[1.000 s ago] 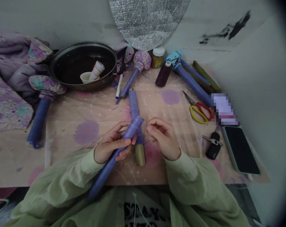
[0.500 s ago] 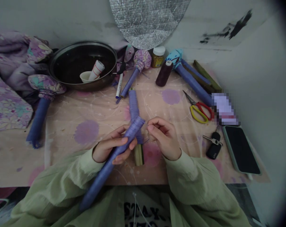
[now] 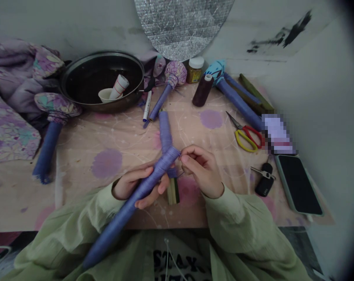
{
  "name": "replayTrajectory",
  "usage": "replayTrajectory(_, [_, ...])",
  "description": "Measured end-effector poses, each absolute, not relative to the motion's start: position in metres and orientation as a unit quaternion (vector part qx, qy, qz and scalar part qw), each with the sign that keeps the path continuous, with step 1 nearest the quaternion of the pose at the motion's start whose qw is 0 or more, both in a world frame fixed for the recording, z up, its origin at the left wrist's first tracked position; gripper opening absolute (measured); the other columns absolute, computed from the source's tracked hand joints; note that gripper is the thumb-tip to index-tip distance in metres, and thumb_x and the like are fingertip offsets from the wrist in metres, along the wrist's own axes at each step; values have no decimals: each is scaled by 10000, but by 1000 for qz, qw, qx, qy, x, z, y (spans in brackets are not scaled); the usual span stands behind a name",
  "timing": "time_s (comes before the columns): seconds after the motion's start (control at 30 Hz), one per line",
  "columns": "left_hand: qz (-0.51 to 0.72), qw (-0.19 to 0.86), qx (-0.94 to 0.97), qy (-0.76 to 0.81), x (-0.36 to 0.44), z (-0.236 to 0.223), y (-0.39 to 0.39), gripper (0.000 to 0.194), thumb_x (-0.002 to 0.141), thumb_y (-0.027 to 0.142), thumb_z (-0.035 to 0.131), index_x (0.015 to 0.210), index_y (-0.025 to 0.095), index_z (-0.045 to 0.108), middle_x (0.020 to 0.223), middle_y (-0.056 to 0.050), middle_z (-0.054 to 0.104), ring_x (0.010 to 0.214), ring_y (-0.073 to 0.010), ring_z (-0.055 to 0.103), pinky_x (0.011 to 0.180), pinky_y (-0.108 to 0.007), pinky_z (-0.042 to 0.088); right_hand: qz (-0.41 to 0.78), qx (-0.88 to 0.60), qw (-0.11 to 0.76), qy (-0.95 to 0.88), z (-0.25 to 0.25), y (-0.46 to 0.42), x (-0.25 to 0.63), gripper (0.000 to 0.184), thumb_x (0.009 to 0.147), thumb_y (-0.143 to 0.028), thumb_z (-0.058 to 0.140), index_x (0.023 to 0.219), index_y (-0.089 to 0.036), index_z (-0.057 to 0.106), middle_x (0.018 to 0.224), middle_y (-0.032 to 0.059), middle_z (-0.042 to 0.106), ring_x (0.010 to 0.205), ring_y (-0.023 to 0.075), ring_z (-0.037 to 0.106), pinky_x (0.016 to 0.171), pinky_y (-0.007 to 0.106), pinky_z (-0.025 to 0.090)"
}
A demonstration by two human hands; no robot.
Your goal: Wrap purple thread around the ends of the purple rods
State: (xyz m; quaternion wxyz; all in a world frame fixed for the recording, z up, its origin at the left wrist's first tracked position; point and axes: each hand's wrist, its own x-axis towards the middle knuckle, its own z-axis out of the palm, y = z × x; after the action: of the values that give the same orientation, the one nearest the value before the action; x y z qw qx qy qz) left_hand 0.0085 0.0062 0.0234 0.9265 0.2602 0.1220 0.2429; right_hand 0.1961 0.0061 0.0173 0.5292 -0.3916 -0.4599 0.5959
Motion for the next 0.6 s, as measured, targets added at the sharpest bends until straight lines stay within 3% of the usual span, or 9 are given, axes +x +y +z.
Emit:
replayTrajectory(0.17, [266,927,246,96,6,21,4,340,927,313,349,1172,171,537,736,-11,578,321,-34,453,286,-129,315,595,-388,534,-458,18,5,196,164,786,-328,646,729,-184,593,558,-50,462,466,58,349,426,216,253])
replayTrajectory(0.6, [225,963,147,-17,15,9,4,370,905,330,386,1171,129,547,617,41,455,258,-19,317,270,-142,294,608,-388,523,-454,16,6,193,188,791,-337,632,730,-172,567,532,-64,435,455,51,336,417,206,248])
